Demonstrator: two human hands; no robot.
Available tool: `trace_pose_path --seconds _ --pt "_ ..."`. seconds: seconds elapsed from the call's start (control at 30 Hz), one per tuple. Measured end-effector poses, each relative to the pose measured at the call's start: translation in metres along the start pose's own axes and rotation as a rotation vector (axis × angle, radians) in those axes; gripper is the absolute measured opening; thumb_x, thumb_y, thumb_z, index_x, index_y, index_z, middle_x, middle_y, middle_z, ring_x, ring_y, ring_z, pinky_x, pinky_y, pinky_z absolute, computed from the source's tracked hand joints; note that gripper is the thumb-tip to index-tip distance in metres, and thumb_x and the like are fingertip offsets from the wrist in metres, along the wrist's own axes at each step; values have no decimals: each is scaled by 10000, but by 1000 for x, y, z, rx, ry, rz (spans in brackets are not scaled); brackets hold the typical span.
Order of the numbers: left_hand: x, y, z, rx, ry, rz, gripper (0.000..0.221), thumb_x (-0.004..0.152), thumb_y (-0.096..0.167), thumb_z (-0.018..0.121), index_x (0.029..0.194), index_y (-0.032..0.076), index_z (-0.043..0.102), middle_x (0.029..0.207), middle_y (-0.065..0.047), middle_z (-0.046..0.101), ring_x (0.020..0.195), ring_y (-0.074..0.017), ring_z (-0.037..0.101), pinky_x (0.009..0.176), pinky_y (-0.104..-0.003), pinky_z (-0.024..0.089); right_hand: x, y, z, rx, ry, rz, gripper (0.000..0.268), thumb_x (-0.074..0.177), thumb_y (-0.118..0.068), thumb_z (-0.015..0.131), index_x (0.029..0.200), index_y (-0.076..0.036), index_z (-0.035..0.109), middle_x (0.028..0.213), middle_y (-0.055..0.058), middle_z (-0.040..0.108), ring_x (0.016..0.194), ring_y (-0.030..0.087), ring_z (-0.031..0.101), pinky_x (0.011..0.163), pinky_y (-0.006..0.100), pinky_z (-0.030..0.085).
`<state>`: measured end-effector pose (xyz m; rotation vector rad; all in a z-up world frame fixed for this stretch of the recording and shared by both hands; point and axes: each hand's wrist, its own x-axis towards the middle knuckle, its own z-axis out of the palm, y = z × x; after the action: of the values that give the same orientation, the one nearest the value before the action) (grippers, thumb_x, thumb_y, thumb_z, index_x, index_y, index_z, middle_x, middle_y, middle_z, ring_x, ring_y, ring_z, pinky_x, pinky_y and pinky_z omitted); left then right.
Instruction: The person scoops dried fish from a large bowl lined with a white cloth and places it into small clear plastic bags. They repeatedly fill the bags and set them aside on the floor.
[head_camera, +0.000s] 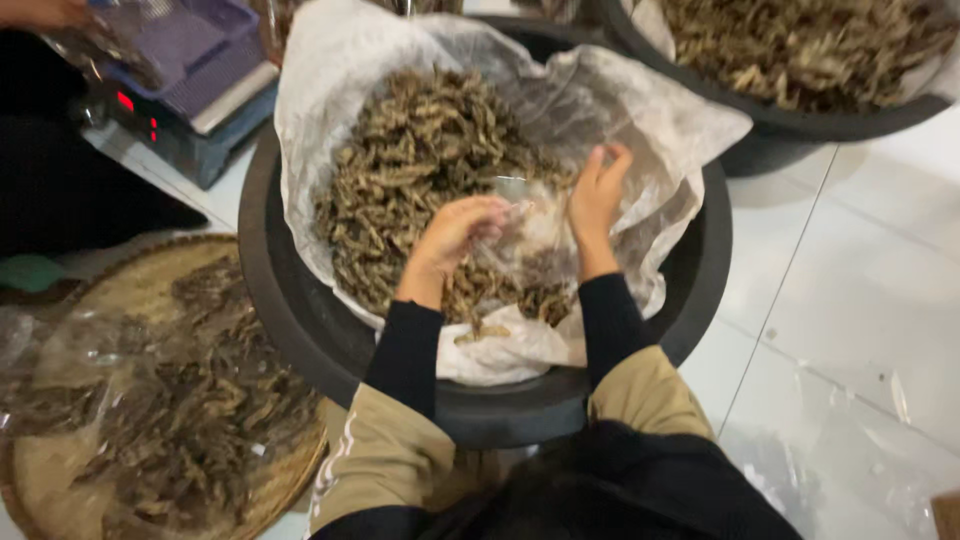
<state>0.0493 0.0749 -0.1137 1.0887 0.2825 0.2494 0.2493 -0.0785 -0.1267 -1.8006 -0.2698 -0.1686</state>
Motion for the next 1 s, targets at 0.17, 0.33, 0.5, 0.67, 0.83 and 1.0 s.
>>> trace_pose_path --seconds 0.17,0.33,0.5,0.67,0.83,1.0 --pt "3 -7 0 -69 -88 -18 266 968 66 719 1212 -40 713 993 -107 751 828 -143 707 747 -250 579 -33 -67 -33 -261 236 -415 418 1094 -305 555 1390 -23 468 1074 251 602 975 367 590 897 445 462" --pt "24 -26 -14 -294 380 261 413 835 2 772 1219 8 618 995 -79 742 801 -142 713 660 -255 578 -83 -135 -32 -50 90 -803 286 1018 -103 606 1289 -33 548 1187 194 618 1132 376 594 1010 448 476" --pt "31 -45 -45 -523 575 434 454 899 15 794 1295 11 572 903 -47 671 736 -136 647 617 -261 533 -154 -141 -2 167 -691 -636 330 924 61 568 1244 8 628 1253 218 663 1194 384 639 1030 412 519" --pt "12 -12 -6 54 757 563 544 918 -17 771 1413 22 549 963 -50 677 801 -121 629 681 -248 547 -142 -108 13 147 -629 -569 489 906 121 488 1356 -18 619 1384 230 650 1336 381 617 1151 393 478" --pt "-25 36 48 711 684 496 682 891 -29 745 1507 128 497 994 -110 737 798 -151 717 730 -300 581 -124 -70 29 147 -600 -538 498 972 100 459 1456 14 538 1481 238 565 1396 362 554 1179 394 429" --pt "-40 35 81 956 284 643 777 874 -87 648 1584 152 440 1270 -157 672 909 -175 731 816 -339 608 -78 -50 21 695 -804 101 538 1046 -25 460 1581 -39 407 1619 146 464 1267 248 552 1051 381 465"
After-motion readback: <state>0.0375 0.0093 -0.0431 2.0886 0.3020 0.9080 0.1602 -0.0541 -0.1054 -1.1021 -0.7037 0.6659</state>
